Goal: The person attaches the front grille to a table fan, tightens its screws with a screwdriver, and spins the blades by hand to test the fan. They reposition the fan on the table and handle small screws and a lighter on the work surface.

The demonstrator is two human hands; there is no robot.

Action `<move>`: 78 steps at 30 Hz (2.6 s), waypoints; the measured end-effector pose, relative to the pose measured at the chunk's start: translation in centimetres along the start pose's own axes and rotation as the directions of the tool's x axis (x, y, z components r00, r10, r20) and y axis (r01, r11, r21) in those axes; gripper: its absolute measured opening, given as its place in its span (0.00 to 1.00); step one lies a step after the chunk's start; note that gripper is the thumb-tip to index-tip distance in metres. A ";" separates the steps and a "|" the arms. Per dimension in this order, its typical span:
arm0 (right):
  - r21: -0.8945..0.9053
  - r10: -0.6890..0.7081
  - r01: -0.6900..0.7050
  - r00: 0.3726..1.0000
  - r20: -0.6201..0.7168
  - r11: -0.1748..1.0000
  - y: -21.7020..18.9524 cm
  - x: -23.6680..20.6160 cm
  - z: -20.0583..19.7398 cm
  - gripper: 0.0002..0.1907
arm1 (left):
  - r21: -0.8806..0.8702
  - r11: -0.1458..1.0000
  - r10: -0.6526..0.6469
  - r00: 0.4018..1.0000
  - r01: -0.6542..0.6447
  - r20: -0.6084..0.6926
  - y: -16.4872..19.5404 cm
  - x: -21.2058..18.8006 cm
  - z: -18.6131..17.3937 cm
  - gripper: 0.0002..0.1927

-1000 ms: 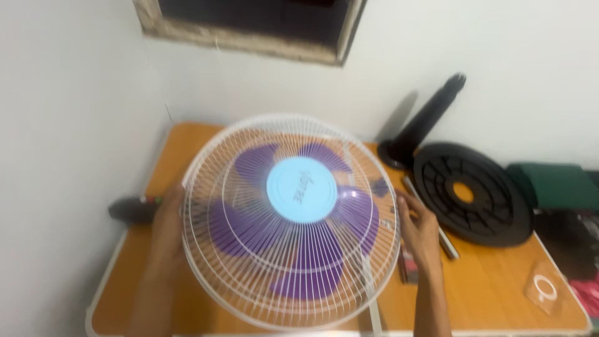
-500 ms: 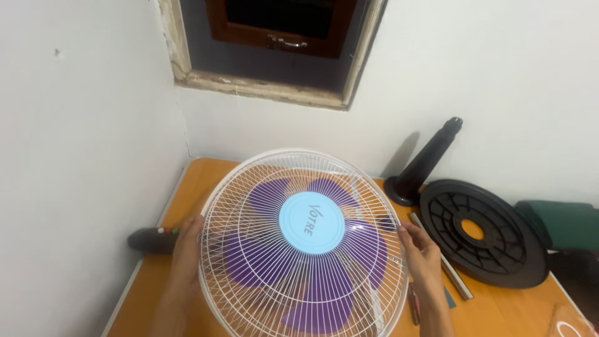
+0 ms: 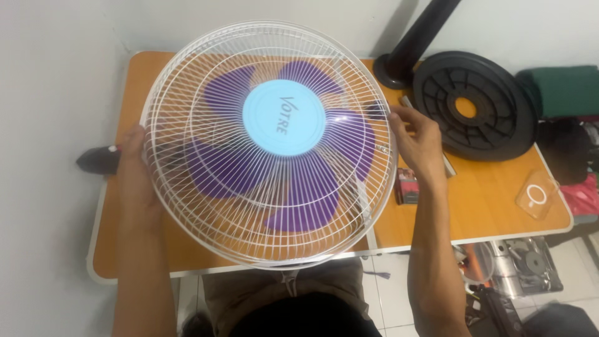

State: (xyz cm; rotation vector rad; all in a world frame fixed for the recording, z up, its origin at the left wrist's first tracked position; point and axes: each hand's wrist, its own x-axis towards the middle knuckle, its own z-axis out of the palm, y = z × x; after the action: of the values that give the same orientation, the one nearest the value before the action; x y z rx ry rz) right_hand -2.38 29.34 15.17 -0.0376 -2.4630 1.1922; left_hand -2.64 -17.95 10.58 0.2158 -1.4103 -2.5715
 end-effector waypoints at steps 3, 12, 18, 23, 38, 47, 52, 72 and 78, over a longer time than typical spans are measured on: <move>0.275 0.041 -0.039 0.999 0.001 0.961 -1.4 0.1 0.2 0.18 | -0.004 1.000 0.009 0.999 -0.009 0.046 0.9 -0.5 0.9 0.19; 0.416 0.238 -0.168 0.964 -0.122 0.894 0.1 0.5 0.9 0.16 | 0.050 0.999 0.000 0.999 0.002 -0.032 1.1 -0.8 0.8 0.17; 0.463 0.322 -0.241 0.941 -0.102 0.853 0.6 0.2 0.7 0.15 | 0.071 0.996 0.044 0.999 -0.046 0.029 2.8 -2.6 2.5 0.18; 0.602 0.319 -0.224 0.946 -0.054 0.766 0.1 -0.6 1.4 0.15 | 0.115 0.991 0.064 0.994 -0.074 0.087 3.7 -3.6 3.4 0.19; 0.416 0.241 -0.192 0.968 -0.069 0.889 -1.8 -1.2 0.3 0.17 | 0.829 0.555 0.131 0.991 -0.070 -0.004 5.8 -1.8 0.9 0.17; 0.501 0.323 -0.244 0.943 -0.077 0.830 -2.6 -0.4 1.8 0.19 | 0.573 0.819 -0.019 0.999 0.033 -0.029 5.4 1.1 0.1 0.20; 0.493 0.280 -0.164 0.945 -0.171 0.854 -1.7 0.2 2.8 0.19 | 0.584 0.790 0.166 0.982 -0.188 0.091 3.3 0.5 2.0 0.19; 0.608 0.322 -0.201 0.942 -0.096 0.768 -1.3 0.4 3.3 0.27 | 0.271 0.956 0.067 0.985 -0.109 0.159 2.2 2.2 3.5 0.25; 0.605 0.111 0.065 0.962 -0.250 0.793 3.5 1.2 6.3 0.27 | 0.149 0.932 0.271 0.907 -0.331 0.322 -1.1 5.4 2.2 0.26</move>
State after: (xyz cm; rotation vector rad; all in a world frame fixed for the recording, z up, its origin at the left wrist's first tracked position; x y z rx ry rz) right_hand -6.32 27.14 9.43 -0.0465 -1.7473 1.8066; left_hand -8.52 -16.93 10.63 -0.3531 -1.6559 -2.2726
